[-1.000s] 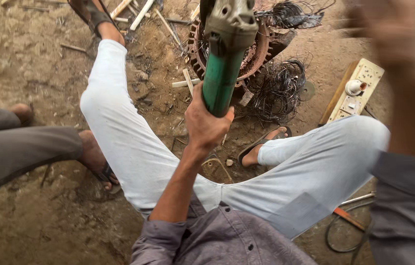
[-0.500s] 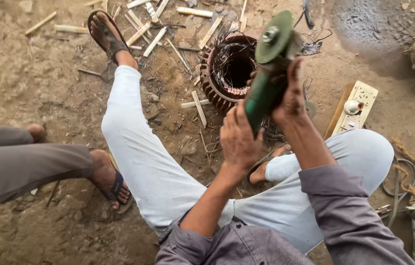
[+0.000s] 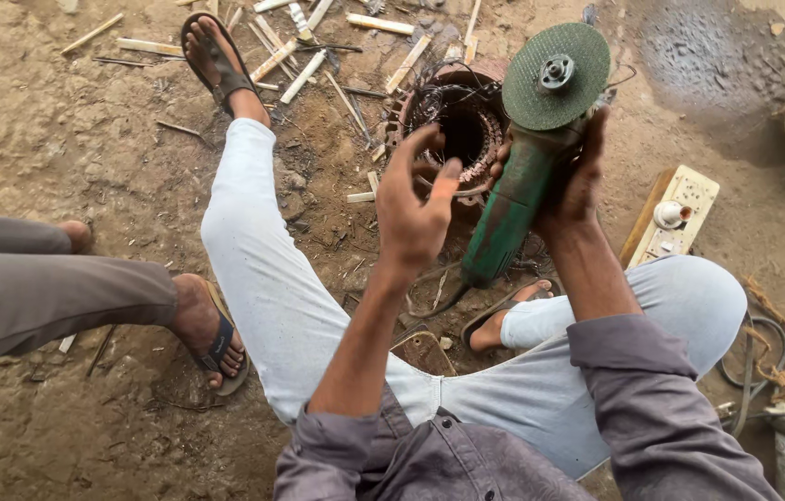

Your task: The person uses a handheld angle grinder to cut copper wire coils inside a motor stator. They repeatedly cut the wire, pull out the severed strands by hand, and continue cutting until the stator is largely cleared of wire.

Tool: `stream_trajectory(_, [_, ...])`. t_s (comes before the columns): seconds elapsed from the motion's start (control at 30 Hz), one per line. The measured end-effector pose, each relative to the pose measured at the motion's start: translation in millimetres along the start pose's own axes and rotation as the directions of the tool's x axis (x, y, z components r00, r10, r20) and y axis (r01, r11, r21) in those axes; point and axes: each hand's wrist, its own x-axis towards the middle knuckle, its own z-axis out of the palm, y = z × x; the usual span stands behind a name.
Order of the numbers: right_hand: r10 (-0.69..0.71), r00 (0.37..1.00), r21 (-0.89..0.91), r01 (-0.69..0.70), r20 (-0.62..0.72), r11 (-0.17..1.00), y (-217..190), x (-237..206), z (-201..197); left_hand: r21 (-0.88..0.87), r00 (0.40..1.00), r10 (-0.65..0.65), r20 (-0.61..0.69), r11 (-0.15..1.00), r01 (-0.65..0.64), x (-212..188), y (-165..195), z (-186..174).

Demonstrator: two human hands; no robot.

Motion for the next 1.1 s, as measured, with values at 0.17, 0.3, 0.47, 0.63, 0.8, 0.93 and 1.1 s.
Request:
stream_trajectory(0.17, [0.073, 0.997, 0.05, -0.072, -0.014, 0.996, 4, 8, -2, -0.122, 0.989, -0.085, 0.123, 0.988, 0.1, 22, -24, 11])
stream_trajectory(0.3, [-0.012, 0.958, -0.213, -0.052, -0.286, 0.976, 17, 16, -25, -0.295, 0.737, -0.355, 0.576, 0.75, 0.592, -11, -59, 28])
stream_trajectory(0.47, [-0.137, 0.944, -0.553, -0.055, -0.3, 0.832, 34, 31, -32, -0.094, 0.751, -0.374, 0.544, 0.863, 0.497, -71, -107, 13])
stream_trajectory(0.63, [-0.234, 0.972, -0.824, 0.111, -0.028, 0.556, 34, 44, -1, -0.019, 0.887, -0.309, 0.342, 0.942, 0.336, -36, -127, -4])
stream_trajectory(0.8, [-0.122, 0.992, -0.488, 0.091, -0.033, 0.868, 48, 19, 21, 0.035, 0.887, -0.315, 0.338, 0.946, 0.322, -6, -129, -11])
stream_trajectory(0.93, [-0.023, 0.999, -0.455, 0.003, -0.039, 0.89, 45, -7, 29, 0.083, 0.883, -0.334, 0.329, 0.942, 0.325, 1, -125, -10])
stream_trajectory(1.1, [0.049, 0.954, -0.325, -0.149, -0.296, 0.934, 32, -28, 20, 0.131, 0.876, -0.338, 0.345, 0.941, 0.312, 5, -117, -5])
